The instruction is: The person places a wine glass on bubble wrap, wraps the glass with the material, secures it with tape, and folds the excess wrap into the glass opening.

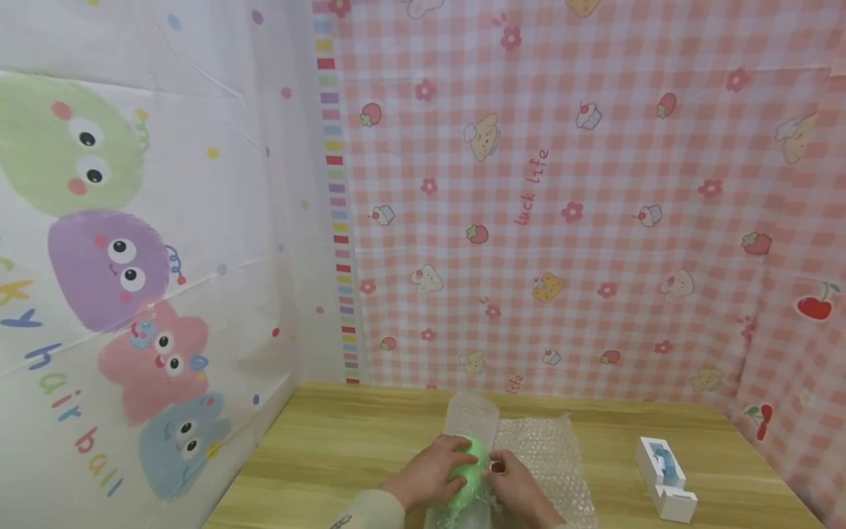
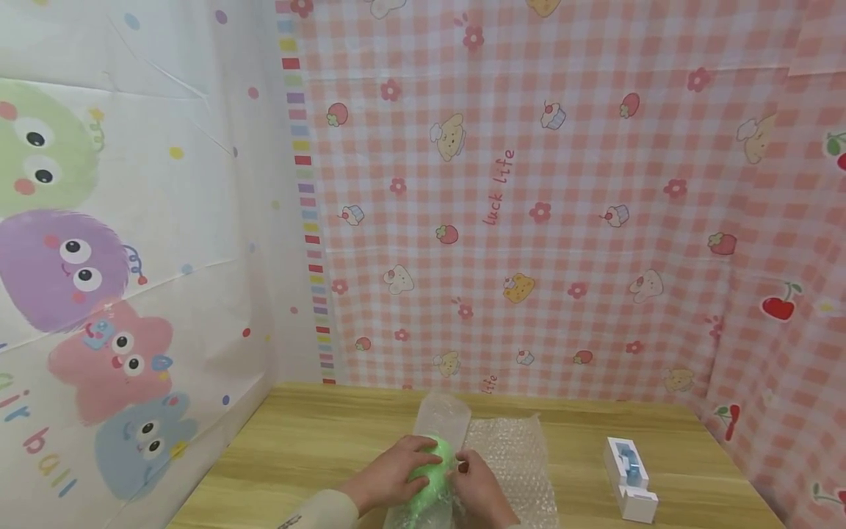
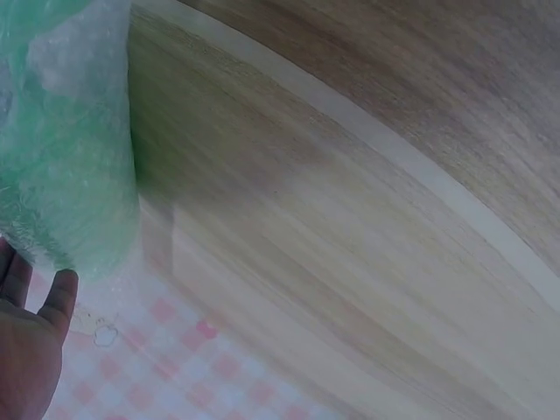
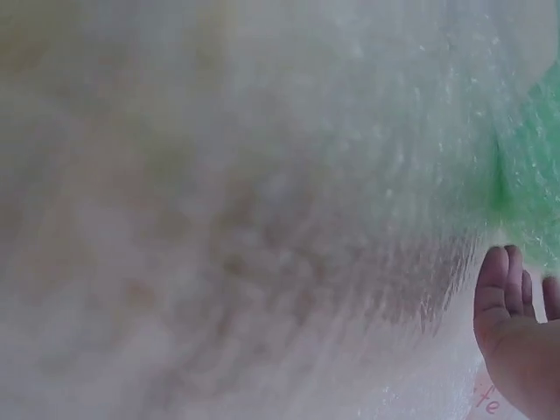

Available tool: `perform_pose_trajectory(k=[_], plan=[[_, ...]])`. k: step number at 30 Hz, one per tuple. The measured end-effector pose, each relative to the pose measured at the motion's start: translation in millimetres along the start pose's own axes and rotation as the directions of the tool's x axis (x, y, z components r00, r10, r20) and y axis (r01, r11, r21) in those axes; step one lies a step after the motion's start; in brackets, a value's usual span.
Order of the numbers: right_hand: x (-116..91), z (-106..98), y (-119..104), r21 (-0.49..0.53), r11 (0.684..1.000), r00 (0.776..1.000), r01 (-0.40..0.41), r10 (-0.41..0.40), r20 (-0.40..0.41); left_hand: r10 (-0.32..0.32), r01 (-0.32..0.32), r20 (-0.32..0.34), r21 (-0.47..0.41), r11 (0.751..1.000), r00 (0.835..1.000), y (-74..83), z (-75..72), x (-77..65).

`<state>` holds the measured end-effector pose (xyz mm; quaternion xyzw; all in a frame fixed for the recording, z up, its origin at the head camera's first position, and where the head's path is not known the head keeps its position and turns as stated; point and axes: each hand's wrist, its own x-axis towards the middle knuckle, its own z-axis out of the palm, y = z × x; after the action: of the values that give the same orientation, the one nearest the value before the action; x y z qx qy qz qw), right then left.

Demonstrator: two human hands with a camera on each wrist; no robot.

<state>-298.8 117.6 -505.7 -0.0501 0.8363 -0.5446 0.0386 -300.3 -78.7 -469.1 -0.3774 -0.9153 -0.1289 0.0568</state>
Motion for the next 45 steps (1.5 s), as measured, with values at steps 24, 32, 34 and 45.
perform_pose_trajectory(k=[24,32,34,45], plan=[[-2,0,2,-0.134,0.959,0.964,0.251,-0.261,-0.059,0.002,-0.007,-0.050,-0.103,0.995,0.999,-11.0,3.4,-1.8],[-2,-1,4,-0.084,0.969,0.969,0.230,-0.236,-0.072,0.001,-0.005,-0.037,-0.096,0.995,0.999,-8.9,2.8,-1.9],[-1,-2,5,-0.089,0.973,0.973,0.214,-0.220,-0.067,0.024,-0.028,-0.051,-0.076,0.997,0.998,-8.0,2.9,-1.3],[-1,-5,7,-0.080,0.983,0.984,0.167,-0.171,-0.053,0.090,-0.088,-0.068,0.031,0.996,0.994,-4.6,6.6,3.4]])
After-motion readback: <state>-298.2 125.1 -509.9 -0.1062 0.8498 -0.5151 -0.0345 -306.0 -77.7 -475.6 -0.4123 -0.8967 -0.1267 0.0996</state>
